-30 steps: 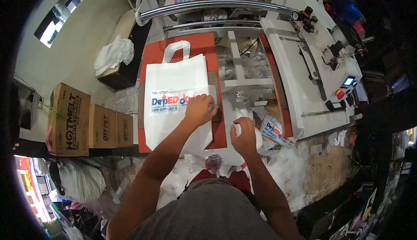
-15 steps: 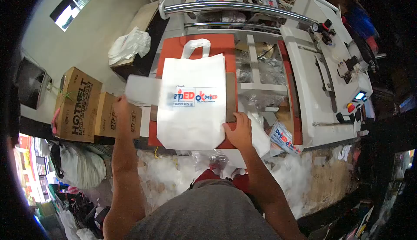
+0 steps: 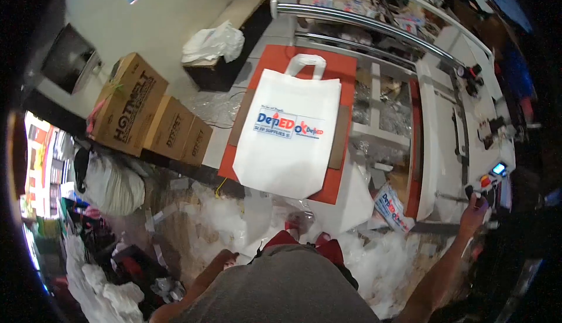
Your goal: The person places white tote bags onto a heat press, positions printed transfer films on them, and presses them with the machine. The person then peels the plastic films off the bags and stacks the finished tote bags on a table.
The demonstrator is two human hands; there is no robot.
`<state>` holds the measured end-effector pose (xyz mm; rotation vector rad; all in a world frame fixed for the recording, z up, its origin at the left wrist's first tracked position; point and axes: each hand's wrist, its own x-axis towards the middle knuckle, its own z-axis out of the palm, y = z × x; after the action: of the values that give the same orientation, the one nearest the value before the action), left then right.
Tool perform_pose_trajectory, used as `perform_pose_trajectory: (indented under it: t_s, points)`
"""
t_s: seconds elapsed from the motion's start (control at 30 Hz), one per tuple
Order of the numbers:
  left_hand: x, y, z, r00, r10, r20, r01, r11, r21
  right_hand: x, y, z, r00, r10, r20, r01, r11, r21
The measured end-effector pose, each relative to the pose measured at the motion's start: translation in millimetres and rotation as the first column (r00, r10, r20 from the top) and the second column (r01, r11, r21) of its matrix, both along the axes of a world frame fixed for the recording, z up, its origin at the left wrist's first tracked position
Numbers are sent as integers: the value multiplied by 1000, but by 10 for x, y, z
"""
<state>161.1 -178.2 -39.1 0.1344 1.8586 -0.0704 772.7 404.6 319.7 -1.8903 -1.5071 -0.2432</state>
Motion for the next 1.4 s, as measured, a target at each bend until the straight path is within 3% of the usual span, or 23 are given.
perform_pose_trajectory:
  t_s: [0.07, 0.13, 0.2, 0.33, 0.4, 0.53, 0.67, 0.7, 0.73, 0.77, 0.8, 0.83, 0.87, 0.9, 0.97, 1.03, 1.07, 1.13, 1.23, 1.27, 1.33, 1.37, 1.4]
  points:
    - [264, -1, 81, 990, 22, 141, -33, 996, 82, 209, 171, -103, 995, 97, 10, -98, 993, 67]
    - [406, 9, -124, 1000, 22, 2, -22, 997, 75, 439, 258, -181, 968, 236, -83, -241, 969, -54]
    - [410, 218, 107, 971, -79, -225, 120, 977, 177, 530, 311, -253, 953, 300, -55, -300, 954, 1]
    - [393, 532, 369, 896, 184, -403, -31, 934, 355, 389, 212, -183, 938, 341, -66, -334, 937, 100]
    - [456, 641, 490, 856, 206, -475, 45, 884, 465, 429, 258, -226, 924, 355, -142, -345, 934, 90]
    - [838, 688, 701, 816, 320, -482, -34, 858, 512, 506, 353, -391, 928, 373, -17, -360, 907, 220]
    - [1410, 220, 512, 900, 255, -353, -51, 867, 496, 202, 14, -367, 849, 477, -228, -446, 877, 176]
    - [1548, -102, 243, 911, 118, -396, 153, 794, 589, 141, -35, -761, 667, 598, -444, -546, 798, 256]
    - [1692, -243, 365, 896, -70, -438, 323, 779, 538, -304, -485, -614, 712, 645, -277, -650, 755, 87]
    - [1873, -254, 478, 967, 34, -251, 65, 924, 378, -607, -826, -673, 703, 666, -249, -711, 675, -200]
    - [1950, -776, 20, 958, -11, -287, 164, 842, 514, -1077, -1145, -514, 558, 608, -565, -810, 546, -213]
    - [2037, -1205, -341, 941, -53, -334, 265, 732, 628, -1284, -1268, -896, 464, 674, -575, -875, 450, -178]
    - [2175, -1338, -316, 810, -334, -482, 558, 692, 458, -1452, -1323, -1168, 297, 644, -706, -939, 333, -91]
    - [2319, -1476, -200, 588, -581, -563, 791, 558, 251, -1505, -1262, -1561, 379, 674, -634, -922, 336, -194]
    - [2660, -1631, 74, 868, -453, -204, 488, 854, 179, -1505, -1010, -2518, 515, 704, -489, -855, 379, -355]
    - [2878, -2077, 29, 854, -509, -108, 520, 841, 149, -1449, -682, -3275, 573, 701, -425, -812, 415, -410]
    - [2978, -2238, 89, 856, -507, -100, 517, 845, 140, -1431, -574, -3549, 676, 665, -318, -718, 496, -488]
    - [3091, -2452, 222, 987, -47, -156, 36, 996, -76, -1418, -423, -3933, 759, 616, -210, -610, 561, -560]
    - [3282, -2002, 1163, 959, 200, -203, -204, 979, -2, -1354, -374, -4306, 829, 550, -102, -469, 583, -664]
    - [3310, -2244, 1046, 958, 203, -202, -212, 977, -22, -1339, -373, -4347, 825, 555, -108, -469, 566, -678]
    - [3363, -2648, 825, 944, 84, -318, -29, 985, 173, -1338, -366, -4371, 846, 497, -192, -474, 539, -697]
    - [3269, -1615, 1474, 947, 226, -231, -236, 972, -18, -1347, -386, -4336, 839, 517, -169, -477, 550, -686]
    - [3184, -1473, 1439, 945, 229, -234, -242, 970, -27, -1358, -417, -4311, 836, 520, -175, -481, 541, -690]
